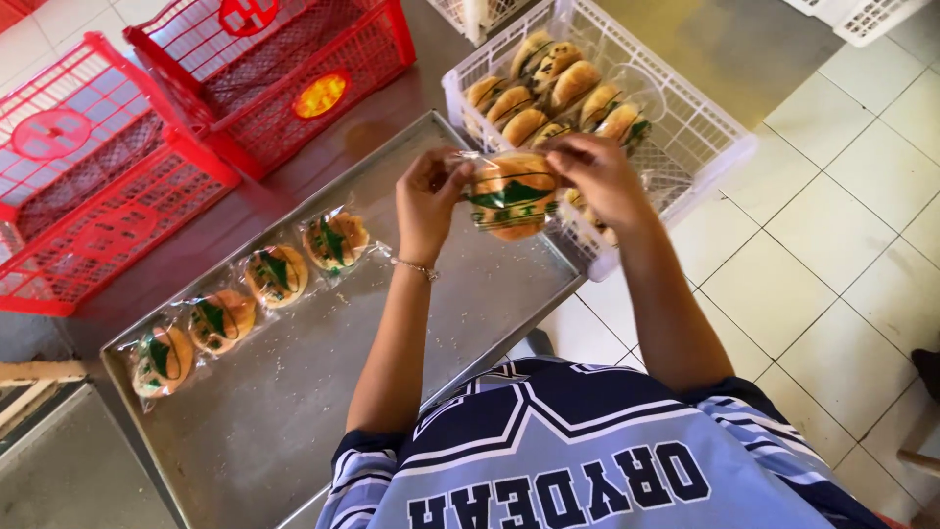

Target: Organize packaged baked goods into crates.

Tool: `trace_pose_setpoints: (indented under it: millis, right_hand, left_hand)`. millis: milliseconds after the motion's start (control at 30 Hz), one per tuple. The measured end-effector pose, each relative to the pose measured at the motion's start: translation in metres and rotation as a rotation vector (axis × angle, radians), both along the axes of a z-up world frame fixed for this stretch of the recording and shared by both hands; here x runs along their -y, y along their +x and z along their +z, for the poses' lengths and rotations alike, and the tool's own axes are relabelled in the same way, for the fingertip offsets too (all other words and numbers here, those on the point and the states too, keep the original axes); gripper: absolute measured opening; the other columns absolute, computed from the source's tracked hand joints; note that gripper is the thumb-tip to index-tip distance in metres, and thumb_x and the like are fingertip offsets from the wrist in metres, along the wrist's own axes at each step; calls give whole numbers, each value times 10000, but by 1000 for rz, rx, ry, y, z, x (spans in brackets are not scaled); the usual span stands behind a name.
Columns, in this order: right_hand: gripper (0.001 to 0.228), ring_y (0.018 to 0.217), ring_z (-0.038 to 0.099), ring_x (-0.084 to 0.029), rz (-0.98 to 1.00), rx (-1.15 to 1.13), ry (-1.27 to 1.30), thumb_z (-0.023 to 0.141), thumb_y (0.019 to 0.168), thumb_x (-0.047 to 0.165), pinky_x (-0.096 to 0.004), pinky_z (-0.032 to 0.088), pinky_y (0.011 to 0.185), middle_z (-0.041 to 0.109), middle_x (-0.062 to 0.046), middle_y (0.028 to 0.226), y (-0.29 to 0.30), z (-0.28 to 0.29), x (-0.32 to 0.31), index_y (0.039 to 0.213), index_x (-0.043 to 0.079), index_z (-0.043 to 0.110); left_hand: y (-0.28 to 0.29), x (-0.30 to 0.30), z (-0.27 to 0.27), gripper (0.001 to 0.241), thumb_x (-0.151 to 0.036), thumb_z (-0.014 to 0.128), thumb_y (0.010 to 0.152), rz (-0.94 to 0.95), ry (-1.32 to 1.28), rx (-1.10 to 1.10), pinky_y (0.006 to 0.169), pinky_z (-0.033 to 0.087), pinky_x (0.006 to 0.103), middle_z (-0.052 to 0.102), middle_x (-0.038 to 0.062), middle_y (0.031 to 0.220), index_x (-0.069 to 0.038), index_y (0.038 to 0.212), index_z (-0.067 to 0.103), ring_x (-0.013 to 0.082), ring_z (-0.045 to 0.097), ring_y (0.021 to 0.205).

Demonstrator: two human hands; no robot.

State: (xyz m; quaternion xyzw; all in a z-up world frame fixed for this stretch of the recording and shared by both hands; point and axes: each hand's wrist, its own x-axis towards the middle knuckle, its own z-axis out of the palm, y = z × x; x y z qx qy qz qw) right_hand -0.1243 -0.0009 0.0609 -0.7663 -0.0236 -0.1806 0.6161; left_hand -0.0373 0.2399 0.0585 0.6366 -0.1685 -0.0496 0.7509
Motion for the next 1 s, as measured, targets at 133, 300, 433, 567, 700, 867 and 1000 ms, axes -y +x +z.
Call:
trace_pose_setpoints:
  millis: [133,300,433,567,700,867,1000]
  right_hand:
    - [156,899,611,-119,-26,14,29,735,1010,129,-291,543,812,714,-89,954,-1,7,59,1124,23,746]
    - [75,786,545,-158,-142,47,-405,705,1052,7,-240,443,681,704,-130,993,-14,34,139,1117,5,742]
    - [72,627,524,-127,-171,-29,-323,678,1077,-32,-227,463,549,671,-142,951,-30,57,175,1125,-58,726]
    - [79,898,686,-222,-206,-75,-267,636,1072,-33,-281,612,751,672,-151,1095,-29,40,216,1116,-59,697]
    - [94,929,700,-231,-202,-172,-293,618,1056,-64,-256,655,783,694,-189,1109,-18,15,245,1074,-30,704]
    - [138,892,696,-388,-108,-184,-303,695,1017,-19,-426,617,621,654,-244,1071,-6,-44,265,1148,-59,702]
    - [125,985,714,-362,-72,-156,-735,742,925,112,-445,592,807,735,-145,1035,2,-73,275,1042,76,763]
  left_hand:
    - [-3,46,5,260,-165,833,891,-63,-13,47,669,642,257,749,104,891,-36,1074,700,153,732,794]
    - [-23,116,43,95,-82,813,832,13,247,298,619,545,218,749,-7,799,-60,913,769,71,649,680]
    - [-31,174,43,101,-7,765,821,-42,241,348,601,509,225,711,-12,750,-44,913,751,77,592,627]
    - [-38,217,27,127,-49,768,821,-28,315,385,562,509,232,724,-10,748,-78,936,724,88,614,578]
    - [-38,242,-7,101,-164,732,848,12,536,455,581,519,298,752,-21,823,-126,933,694,151,673,630]
    - [-21,257,-60,198,-374,715,883,-81,919,322,807,609,466,773,45,914,-237,1016,664,340,757,886]
    - [-17,262,-96,292,-425,731,859,-150,1150,365,800,609,526,741,129,883,-217,1045,644,400,745,867]
